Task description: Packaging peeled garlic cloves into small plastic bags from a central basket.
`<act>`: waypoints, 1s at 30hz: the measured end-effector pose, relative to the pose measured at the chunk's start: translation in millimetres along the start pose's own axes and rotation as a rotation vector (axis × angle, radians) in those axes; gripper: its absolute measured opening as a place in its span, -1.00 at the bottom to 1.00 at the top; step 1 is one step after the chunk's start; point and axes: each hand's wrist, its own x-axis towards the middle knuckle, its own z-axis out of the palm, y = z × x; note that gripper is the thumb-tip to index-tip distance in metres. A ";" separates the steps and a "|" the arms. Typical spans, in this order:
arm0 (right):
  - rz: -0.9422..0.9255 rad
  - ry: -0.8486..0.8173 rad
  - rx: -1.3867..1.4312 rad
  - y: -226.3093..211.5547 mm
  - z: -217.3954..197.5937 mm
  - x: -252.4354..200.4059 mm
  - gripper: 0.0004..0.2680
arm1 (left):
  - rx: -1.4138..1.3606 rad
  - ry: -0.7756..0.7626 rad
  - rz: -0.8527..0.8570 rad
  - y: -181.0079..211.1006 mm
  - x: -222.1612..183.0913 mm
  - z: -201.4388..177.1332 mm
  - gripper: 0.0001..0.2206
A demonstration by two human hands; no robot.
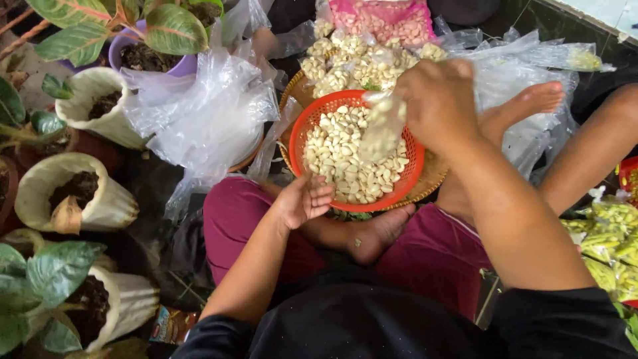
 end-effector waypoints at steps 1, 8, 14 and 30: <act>0.007 0.025 -0.003 6.3 -2.9 4.1 -0.94 | 0.004 0.035 -0.013 -2.6 0.9 -4.4 -0.57; -0.006 0.115 0.014 26.4 -25.4 31.4 -0.95 | 0.025 0.085 -0.060 -1.8 10.0 -20.8 -0.60; 0.128 0.067 0.134 35.3 6.6 36.0 -0.87 | 0.110 0.197 0.167 19.3 5.2 7.2 -0.63; 0.175 0.061 1.213 6.3 112.1 -6.2 -0.85 | 0.932 0.301 0.740 50.6 64.3 73.4 -0.22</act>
